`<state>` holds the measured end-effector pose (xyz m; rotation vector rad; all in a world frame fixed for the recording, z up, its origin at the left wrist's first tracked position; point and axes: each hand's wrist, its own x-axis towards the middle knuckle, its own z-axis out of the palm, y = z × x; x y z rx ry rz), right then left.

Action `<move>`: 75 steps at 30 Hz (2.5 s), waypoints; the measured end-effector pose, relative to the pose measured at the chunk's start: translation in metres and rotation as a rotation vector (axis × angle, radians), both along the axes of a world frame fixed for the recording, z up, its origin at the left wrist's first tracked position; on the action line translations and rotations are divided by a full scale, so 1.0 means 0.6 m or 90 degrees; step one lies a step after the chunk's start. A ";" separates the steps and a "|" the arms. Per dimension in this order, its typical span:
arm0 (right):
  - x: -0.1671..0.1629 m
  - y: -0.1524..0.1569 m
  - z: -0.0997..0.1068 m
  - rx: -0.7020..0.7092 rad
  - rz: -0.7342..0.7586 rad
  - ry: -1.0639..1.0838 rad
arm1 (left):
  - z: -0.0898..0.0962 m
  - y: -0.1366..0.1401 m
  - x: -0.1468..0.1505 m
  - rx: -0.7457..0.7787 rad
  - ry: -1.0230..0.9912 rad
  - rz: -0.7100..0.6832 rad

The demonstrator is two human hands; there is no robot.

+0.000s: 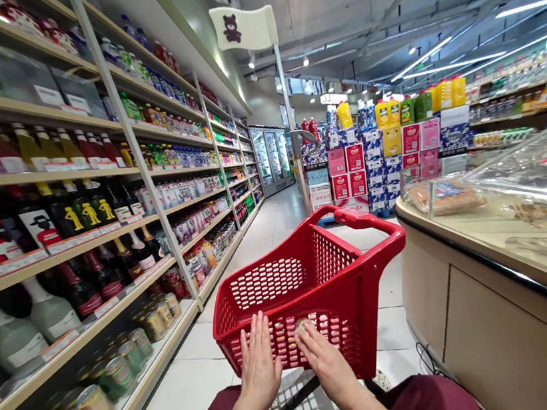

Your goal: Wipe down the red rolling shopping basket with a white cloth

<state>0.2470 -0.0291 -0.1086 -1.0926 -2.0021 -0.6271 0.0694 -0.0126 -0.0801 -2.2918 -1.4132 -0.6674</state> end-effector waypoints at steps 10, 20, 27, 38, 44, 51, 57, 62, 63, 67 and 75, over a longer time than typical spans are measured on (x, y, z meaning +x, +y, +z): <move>0.083 -0.006 -0.004 0.050 -0.079 -0.002 | 0.020 0.006 0.064 -0.029 0.030 -0.073; 0.145 -0.014 0.002 0.031 -0.147 0.021 | 0.036 0.008 0.106 -0.025 0.041 -0.110; 0.176 -0.016 0.025 0.068 -0.188 0.075 | 0.029 0.017 0.115 -0.011 0.035 -0.106; 0.280 0.032 0.150 0.148 -0.301 0.198 | 0.037 0.029 0.103 -0.100 0.048 -0.073; 0.235 0.062 0.134 0.056 -0.158 -0.036 | 0.026 0.036 0.097 -0.098 0.061 -0.066; 0.338 0.064 0.191 0.081 -0.357 0.069 | 0.020 0.034 0.100 -0.075 0.079 -0.049; 0.239 0.058 0.130 0.068 -0.178 -0.072 | 0.018 0.033 0.098 -0.065 0.093 -0.043; 0.262 0.067 0.153 0.082 -0.290 0.031 | 0.036 0.024 0.097 -0.107 0.113 -0.050; 0.257 0.068 0.155 0.080 -0.311 0.045 | 0.040 0.022 0.097 -0.118 0.116 -0.050; 0.185 0.068 0.133 0.064 -0.198 -0.062 | 0.043 0.019 0.097 -0.127 0.124 -0.040; 0.197 0.076 0.136 0.050 -0.272 0.029 | 0.029 0.027 0.096 -0.128 0.111 -0.049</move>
